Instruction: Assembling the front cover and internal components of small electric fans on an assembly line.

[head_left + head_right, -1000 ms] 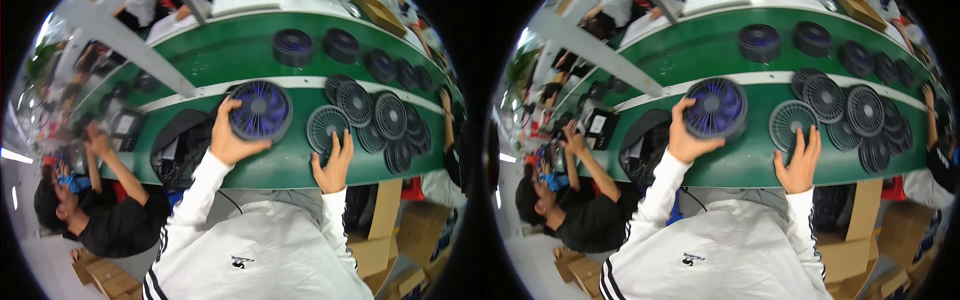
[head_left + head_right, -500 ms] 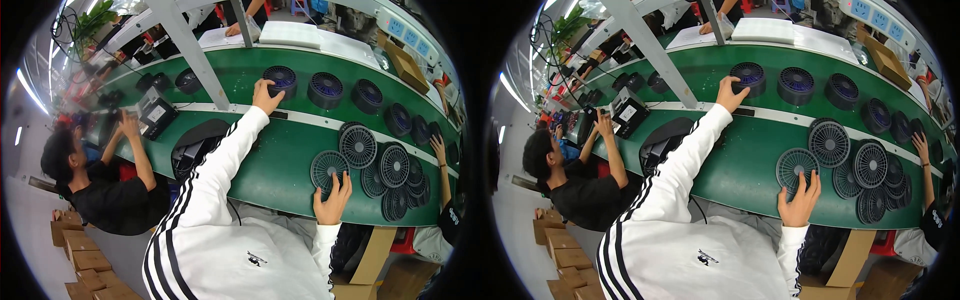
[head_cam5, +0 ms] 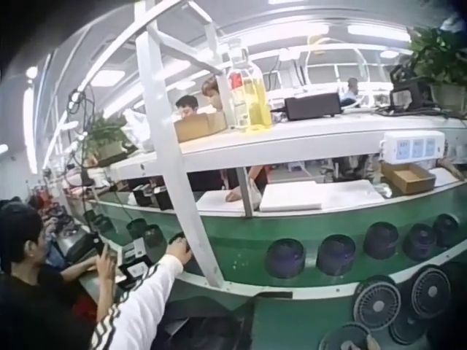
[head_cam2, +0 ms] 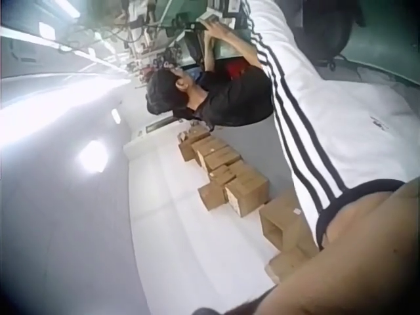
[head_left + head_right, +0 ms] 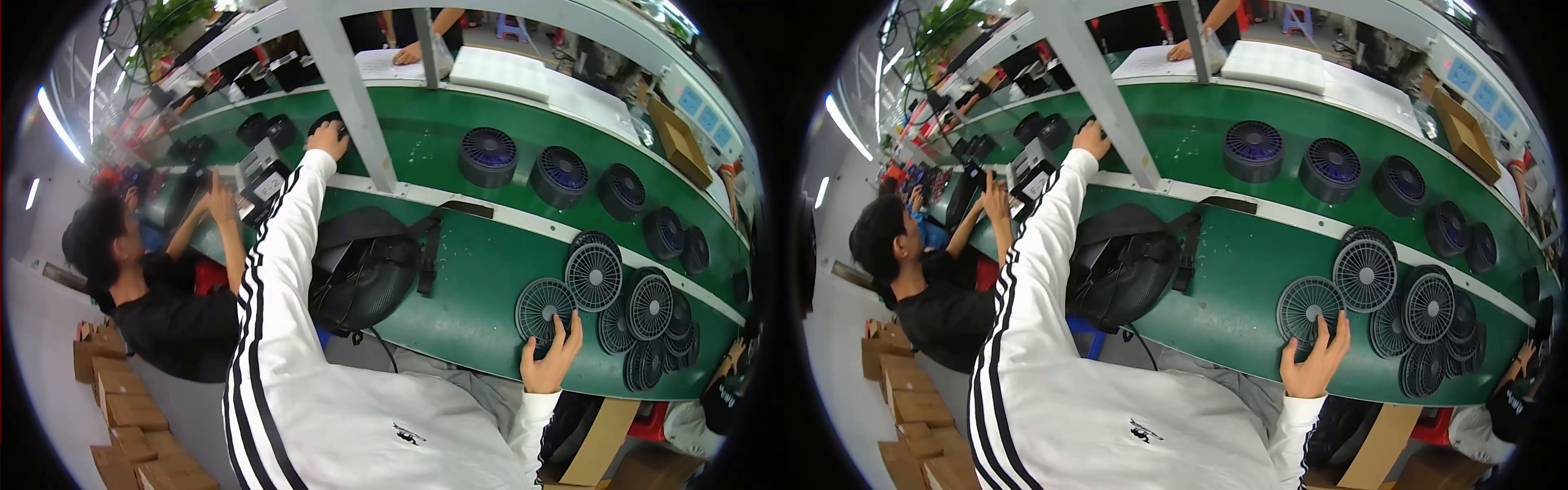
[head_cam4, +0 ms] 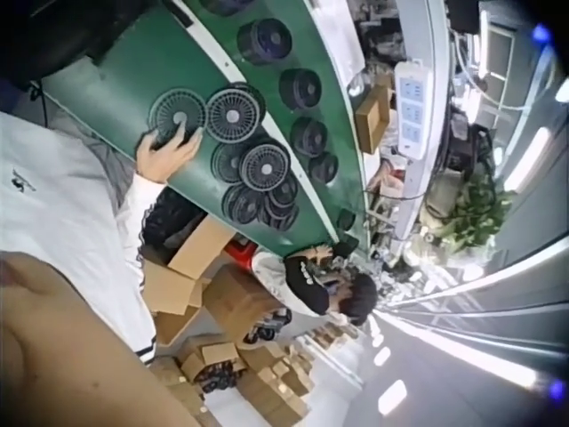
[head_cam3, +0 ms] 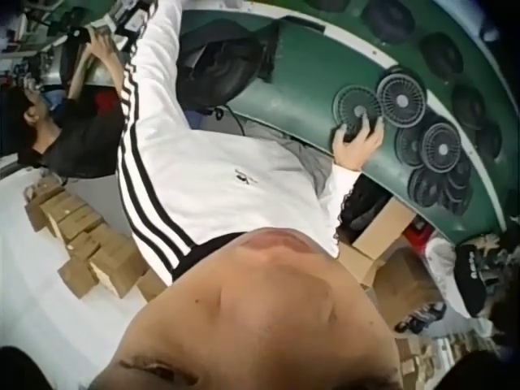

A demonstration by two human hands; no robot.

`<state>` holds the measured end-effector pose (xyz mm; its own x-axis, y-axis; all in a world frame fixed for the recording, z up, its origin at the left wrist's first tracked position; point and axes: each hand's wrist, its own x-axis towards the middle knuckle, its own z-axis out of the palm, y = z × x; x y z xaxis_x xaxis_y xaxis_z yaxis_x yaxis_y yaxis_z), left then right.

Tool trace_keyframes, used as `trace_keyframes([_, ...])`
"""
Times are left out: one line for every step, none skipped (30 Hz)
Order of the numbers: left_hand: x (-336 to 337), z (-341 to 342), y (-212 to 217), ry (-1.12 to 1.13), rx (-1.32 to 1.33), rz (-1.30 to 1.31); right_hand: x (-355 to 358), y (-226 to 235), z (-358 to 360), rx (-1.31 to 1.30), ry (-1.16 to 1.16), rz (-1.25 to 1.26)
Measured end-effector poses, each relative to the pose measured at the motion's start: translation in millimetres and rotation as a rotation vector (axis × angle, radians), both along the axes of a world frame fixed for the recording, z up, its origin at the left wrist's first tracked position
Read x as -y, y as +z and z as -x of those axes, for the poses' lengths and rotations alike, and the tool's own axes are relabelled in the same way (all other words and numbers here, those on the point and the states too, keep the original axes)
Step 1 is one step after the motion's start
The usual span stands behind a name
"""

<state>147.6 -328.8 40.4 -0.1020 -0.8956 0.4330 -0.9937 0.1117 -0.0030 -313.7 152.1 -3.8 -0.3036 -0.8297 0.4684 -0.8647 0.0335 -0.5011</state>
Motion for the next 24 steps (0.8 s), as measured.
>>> trace_keyframes([12.6, -10.2, -18.4, 0.059, 0.047, -0.026, -1.1, 2.6, -0.8, 0.000, -0.004, -0.016])
trace_keyframes([26.0, -18.9, -31.9, 0.111, 0.096, -0.047, -2.3, 3.2, -0.9, -0.005, -0.034, -0.006])
trace_keyframes([33.1, -30.9, -47.6, 0.096, 0.120, -0.046, -3.1, 2.0, -2.9, 0.016, -0.026, -0.011])
trace_keyframes([34.2, -32.9, -55.3, 0.077, 0.140, -0.046, -1.1, 1.5, -3.2, 0.034, -0.021, -0.018])
trace_keyframes([38.6, -32.3, -61.8, 0.101, 0.130, -0.045, 0.7, 1.7, -1.3, 0.051, -0.012, -0.024])
trace_keyframes([44.1, -26.4, -59.5, 0.118, 0.132, -0.044, -0.6, -0.2, -1.5, 0.052, -0.047, -0.014])
trace_keyframes([46.8, -25.4, -53.0, 0.102, 0.128, -0.038, 1.3, -0.2, -1.5, 0.050, -0.040, -0.013])
trace_keyframes([48.5, -22.0, -45.5, 0.091, -0.062, -0.034, -0.2, -1.7, -2.9, 0.054, -0.038, -0.017])
trace_keyframes([47.8, -22.6, -43.4, 0.085, -0.251, -0.040, -5.0, -2.2, -3.9, 0.059, -0.030, -0.030])
trace_keyframes([51.2, -39.9, -45.3, 0.093, -0.249, -0.045, -6.9, -1.0, -2.3, 0.060, -0.023, -0.036])
trace_keyframes([57.2, -59.4, -42.3, 0.016, -0.635, 0.055, -4.3, 2.1, 0.5, 0.049, 0.000, -0.019])
trace_keyframes([55.5, -81.0, -44.1, -0.062, -1.012, 0.158, -2.7, 2.8, 2.3, 0.044, 0.023, -0.007])
trace_keyframes([44.7, -99.6, -42.7, -0.093, -1.250, 0.071, -4.8, 1.3, 1.7, 0.041, 0.037, -0.004])
trace_keyframes([28.0, -110.1, -35.3, -0.117, -1.487, -0.026, -10.9, -1.2, -2.2, 0.053, 0.036, -0.035])
trace_keyframes([-4.8, -84.8, -19.7, -0.215, -1.700, -0.091, -11.3, -2.4, -4.3, 0.040, -0.005, -0.048])
trace_keyframes([-54.3, -63.8, -4.3, -0.305, -1.916, -0.159, -12.2, -3.8, -6.2, 0.025, -0.044, -0.064])
trace_keyframes([-98.2, -64.1, 13.0, -0.334, -1.966, -0.149, -6.5, -3.9, -2.2, 0.014, -0.052, -0.059])
trace_keyframes([-138.9, -63.4, 23.0, -0.361, -2.017, -0.151, -1.4, -3.9, -1.0, 0.026, -0.053, -0.082])
trace_keyframes([-180.2, -58.5, 28.9, -0.397, -1.999, -0.092, 1.6, -1.4, -2.1, 0.039, -0.031, -0.050])
trace_keyframes([-221.7, -50.6, 33.7, -0.433, -1.980, -0.039, 1.0, -0.3, -2.5, 0.054, -0.014, -0.021])
trace_keyframes([-265.2, -38.0, 39.3, -0.449, -1.936, -0.003, -2.8, 1.3, -0.9, 0.061, -0.030, -0.060])
trace_keyframes([-305.2, -22.3, 46.6, -0.470, -1.888, 0.048, 0.0, 4.1, 2.5, 0.074, 0.070, -0.061])
trace_keyframes([-337.8, 0.8, 52.5, -0.437, -1.939, 0.014, 5.6, 4.6, 8.0, 0.088, 0.163, -0.059])
trace_keyframes([-362.0, 20.5, 51.4, -0.399, -1.989, -0.015, 9.6, 1.8, 11.9, 0.095, 0.154, -0.084])
